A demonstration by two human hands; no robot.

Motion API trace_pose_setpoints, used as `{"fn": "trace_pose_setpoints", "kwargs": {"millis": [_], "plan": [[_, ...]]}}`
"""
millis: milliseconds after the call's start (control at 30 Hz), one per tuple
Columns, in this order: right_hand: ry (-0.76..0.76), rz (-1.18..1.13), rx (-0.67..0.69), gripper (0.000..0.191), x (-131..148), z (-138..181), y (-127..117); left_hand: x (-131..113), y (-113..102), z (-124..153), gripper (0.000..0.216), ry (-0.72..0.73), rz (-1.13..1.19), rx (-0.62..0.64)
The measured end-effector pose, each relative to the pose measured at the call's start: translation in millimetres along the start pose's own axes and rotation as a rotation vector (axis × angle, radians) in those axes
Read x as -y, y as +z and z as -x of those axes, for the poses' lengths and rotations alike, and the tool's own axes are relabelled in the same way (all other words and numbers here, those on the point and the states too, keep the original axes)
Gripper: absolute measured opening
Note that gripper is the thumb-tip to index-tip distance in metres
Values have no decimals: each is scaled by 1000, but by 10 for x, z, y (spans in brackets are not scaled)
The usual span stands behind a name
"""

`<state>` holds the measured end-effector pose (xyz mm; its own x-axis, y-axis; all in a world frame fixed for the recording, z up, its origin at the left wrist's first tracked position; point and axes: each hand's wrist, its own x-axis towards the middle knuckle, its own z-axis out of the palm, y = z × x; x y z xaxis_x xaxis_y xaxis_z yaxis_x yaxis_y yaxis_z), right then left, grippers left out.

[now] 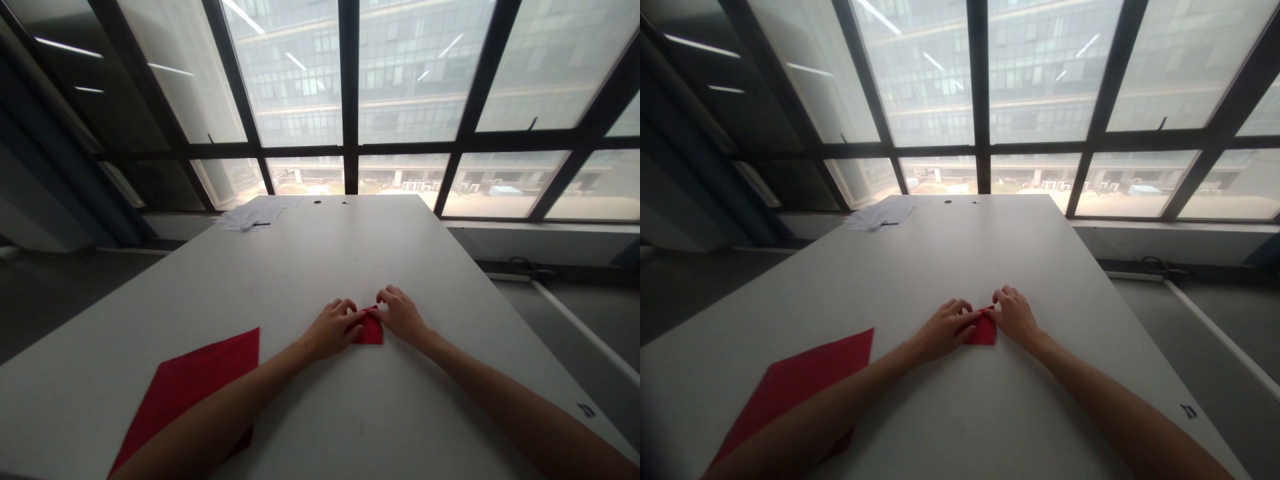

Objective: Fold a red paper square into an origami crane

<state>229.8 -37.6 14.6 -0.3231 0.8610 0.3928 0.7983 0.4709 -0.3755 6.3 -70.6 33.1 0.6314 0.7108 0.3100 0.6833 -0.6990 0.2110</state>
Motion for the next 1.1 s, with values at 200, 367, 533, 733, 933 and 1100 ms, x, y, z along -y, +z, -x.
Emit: {"fn": "trace_pose_setpoints", "kwargs": {"millis": [200, 367, 533, 733, 933, 1100], "plan": [[-46, 33, 91, 10, 47, -4, -45, 17, 61, -12, 29, 14, 29, 15], [-149, -15, 135, 15, 78, 31, -88, 67, 24, -4, 36, 26, 29, 8], [-190, 7, 156, 24, 99, 29, -86, 65, 9, -28, 61, -76, 90, -14], [-207, 77, 172, 27, 176, 34, -120, 77, 117, -64, 56, -253, 181, -86], [-213, 103, 216, 28, 210, -10, -148, 95, 137, -119, 43, -366, 187, -116], [-276, 84, 233, 28, 143, -41, -165, 155, 107, -174, 20, -397, 143, -114]]}}
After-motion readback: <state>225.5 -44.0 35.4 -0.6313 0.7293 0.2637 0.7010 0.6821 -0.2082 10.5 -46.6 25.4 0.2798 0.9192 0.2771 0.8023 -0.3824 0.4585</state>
